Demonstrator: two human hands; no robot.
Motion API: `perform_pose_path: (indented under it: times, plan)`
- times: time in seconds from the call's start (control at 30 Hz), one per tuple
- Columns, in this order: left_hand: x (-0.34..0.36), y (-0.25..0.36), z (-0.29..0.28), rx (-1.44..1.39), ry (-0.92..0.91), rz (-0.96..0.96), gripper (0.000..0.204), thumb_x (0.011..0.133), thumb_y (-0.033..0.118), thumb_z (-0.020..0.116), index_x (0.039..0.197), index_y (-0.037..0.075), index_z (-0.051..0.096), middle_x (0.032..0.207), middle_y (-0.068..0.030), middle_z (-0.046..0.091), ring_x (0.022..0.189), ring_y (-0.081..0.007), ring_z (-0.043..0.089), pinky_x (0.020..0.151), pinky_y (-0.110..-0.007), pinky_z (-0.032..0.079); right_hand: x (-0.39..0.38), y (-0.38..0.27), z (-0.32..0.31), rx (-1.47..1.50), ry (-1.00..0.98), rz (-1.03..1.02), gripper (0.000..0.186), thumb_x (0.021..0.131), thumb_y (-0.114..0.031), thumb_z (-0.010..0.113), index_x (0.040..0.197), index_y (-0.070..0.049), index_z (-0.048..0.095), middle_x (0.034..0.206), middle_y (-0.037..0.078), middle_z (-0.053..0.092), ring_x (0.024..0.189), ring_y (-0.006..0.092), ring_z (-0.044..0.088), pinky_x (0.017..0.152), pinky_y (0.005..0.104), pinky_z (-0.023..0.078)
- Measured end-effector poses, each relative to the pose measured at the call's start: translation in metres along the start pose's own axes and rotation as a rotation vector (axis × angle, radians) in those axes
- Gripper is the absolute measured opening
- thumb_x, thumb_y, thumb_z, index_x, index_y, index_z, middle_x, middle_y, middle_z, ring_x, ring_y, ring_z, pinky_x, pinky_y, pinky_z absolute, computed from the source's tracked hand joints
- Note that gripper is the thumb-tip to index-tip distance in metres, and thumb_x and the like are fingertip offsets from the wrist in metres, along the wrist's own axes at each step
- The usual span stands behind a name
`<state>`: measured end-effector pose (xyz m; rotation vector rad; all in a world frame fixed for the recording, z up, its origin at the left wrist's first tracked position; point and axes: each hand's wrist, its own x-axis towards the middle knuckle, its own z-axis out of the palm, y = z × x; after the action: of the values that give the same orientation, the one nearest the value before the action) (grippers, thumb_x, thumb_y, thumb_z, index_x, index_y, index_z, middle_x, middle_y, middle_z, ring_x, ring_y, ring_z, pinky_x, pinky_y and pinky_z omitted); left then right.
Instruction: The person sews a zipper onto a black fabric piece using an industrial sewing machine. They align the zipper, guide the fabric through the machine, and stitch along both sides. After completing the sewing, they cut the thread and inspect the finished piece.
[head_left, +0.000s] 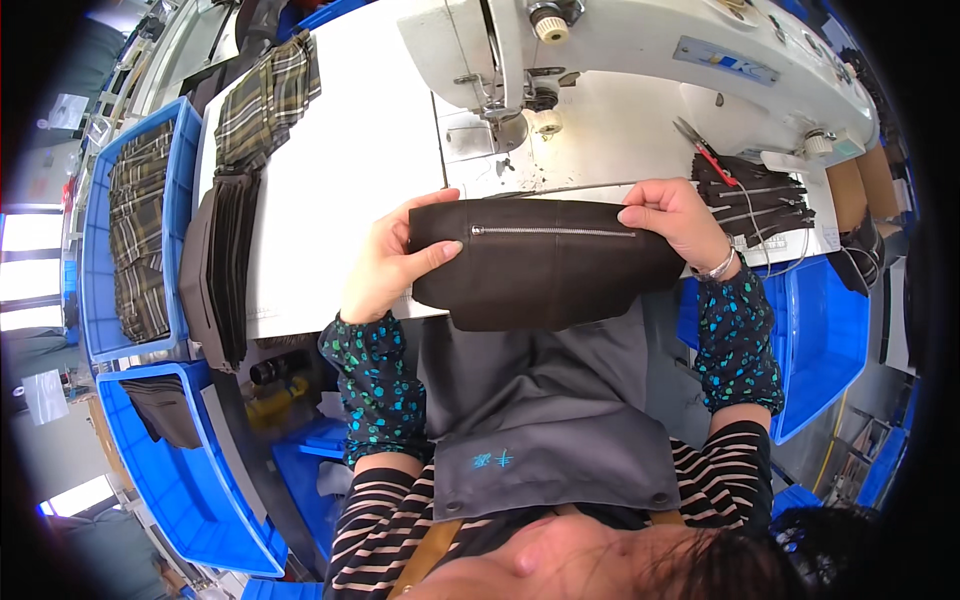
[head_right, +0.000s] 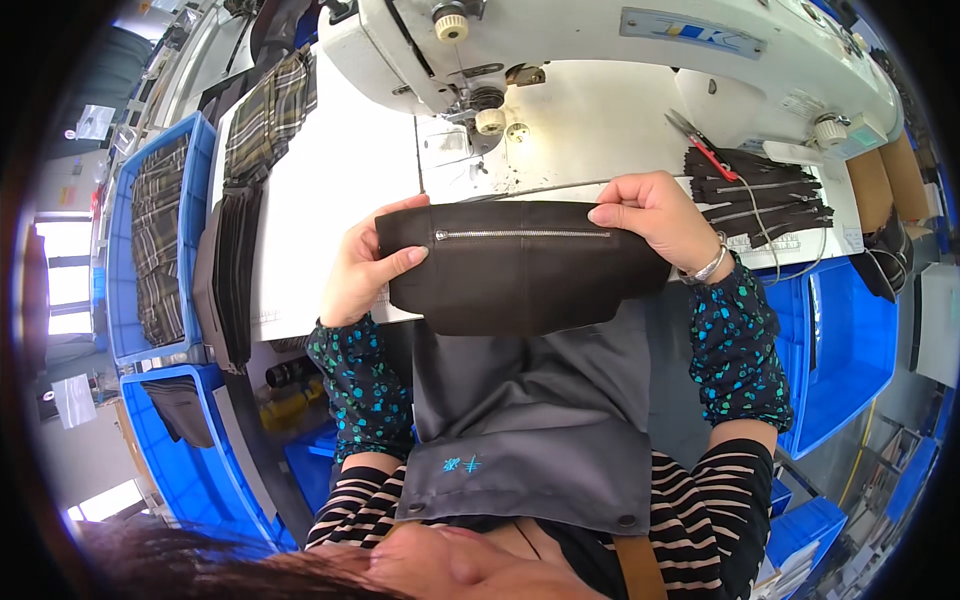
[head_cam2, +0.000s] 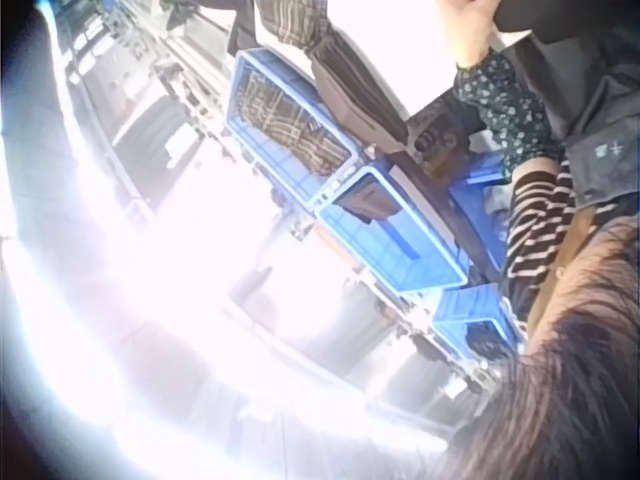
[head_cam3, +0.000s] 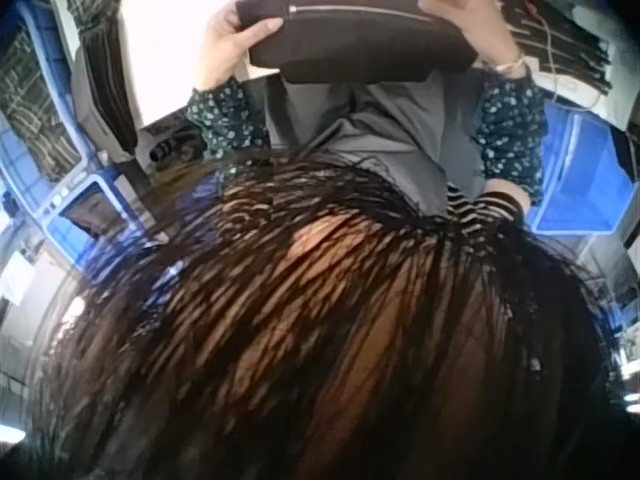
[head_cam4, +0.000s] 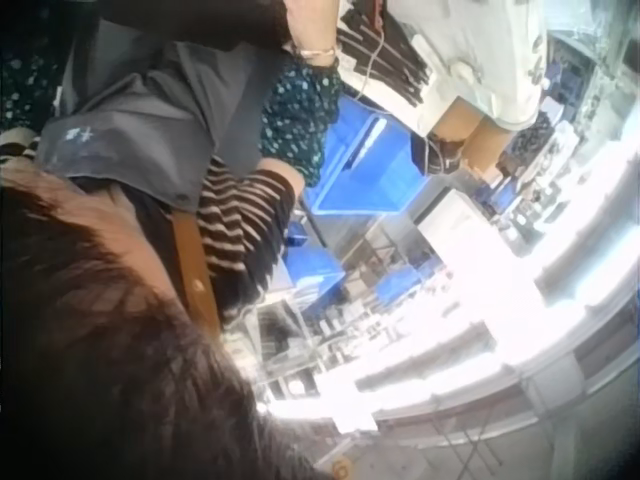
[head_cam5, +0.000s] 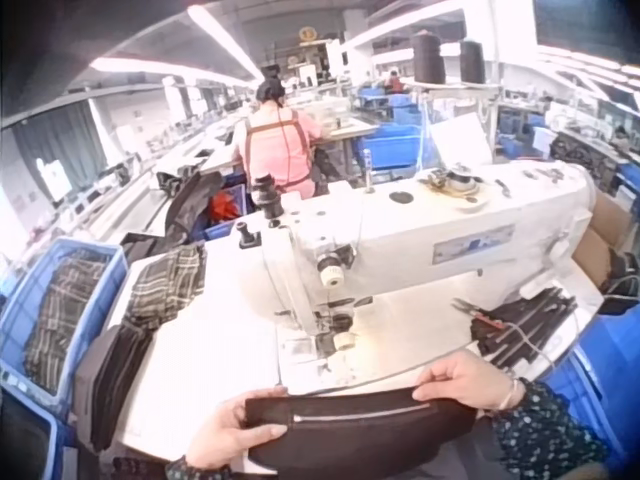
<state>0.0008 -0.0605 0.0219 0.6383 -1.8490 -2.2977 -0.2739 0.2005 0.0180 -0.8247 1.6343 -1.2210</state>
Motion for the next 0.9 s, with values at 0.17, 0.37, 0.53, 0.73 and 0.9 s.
perform_pose_path:
  times: [0.17, 0.37, 0.53, 0.73, 0.9]
  plan:
    - [0.000, 0.008, 0.009, 0.088, 0.058, -0.031, 0.064, 0.090, 0.000, 0.080, 0.148, -0.005, 0.053, 0.123, -0.0096, 0.073, 0.111, -0.0149, 0.068, 0.100, -0.030, 0.055, 0.001, -0.003, 0.002, -0.009, 0.003, 0.008, 0.014, 0.097, -0.013, 0.074, 0.093, 0.001, 0.073, 0.083, -0.003, 0.069, 0.078, 0.0033, 0.060, 0.074, 0.0217, 0.048]
    - [0.001, 0.008, 0.012, 0.103, 0.088, -0.031, 0.061, 0.089, 0.000, 0.080, 0.145, -0.003, 0.057, 0.119, -0.0075, 0.074, 0.107, -0.0133, 0.068, 0.097, -0.029, 0.056, 0.001, -0.003, 0.002, -0.006, 0.001, 0.026, 0.014, 0.097, -0.012, 0.074, 0.093, 0.001, 0.073, 0.083, -0.002, 0.070, 0.079, 0.0037, 0.061, 0.074, 0.0217, 0.048]
    - [0.001, 0.008, 0.012, 0.132, 0.092, -0.011, 0.060, 0.089, -0.001, 0.080, 0.144, -0.002, 0.057, 0.116, -0.0053, 0.073, 0.106, -0.0121, 0.067, 0.097, -0.028, 0.055, 0.001, -0.004, 0.002, -0.007, 0.001, 0.018, 0.013, 0.097, -0.011, 0.074, 0.095, 0.001, 0.073, 0.084, -0.002, 0.071, 0.078, 0.0041, 0.062, 0.074, 0.0219, 0.049]
    - [0.001, 0.005, 0.014, 0.154, 0.110, 0.011, 0.059, 0.089, 0.000, 0.080, 0.143, -0.003, 0.057, 0.115, -0.0044, 0.071, 0.106, -0.0117, 0.066, 0.096, -0.027, 0.054, 0.000, -0.006, 0.004, -0.017, 0.008, 0.018, 0.013, 0.097, -0.010, 0.074, 0.094, 0.002, 0.073, 0.084, -0.001, 0.071, 0.078, 0.0046, 0.062, 0.074, 0.0220, 0.049]
    - [0.001, 0.004, 0.014, 0.133, 0.111, -0.001, 0.062, 0.089, -0.002, 0.079, 0.146, -0.004, 0.055, 0.119, -0.0064, 0.071, 0.108, -0.0130, 0.066, 0.099, -0.028, 0.054, -0.001, -0.005, 0.003, -0.017, 0.008, 0.032, 0.012, 0.097, -0.010, 0.074, 0.095, 0.002, 0.073, 0.084, -0.001, 0.071, 0.078, 0.0047, 0.062, 0.074, 0.0220, 0.048]
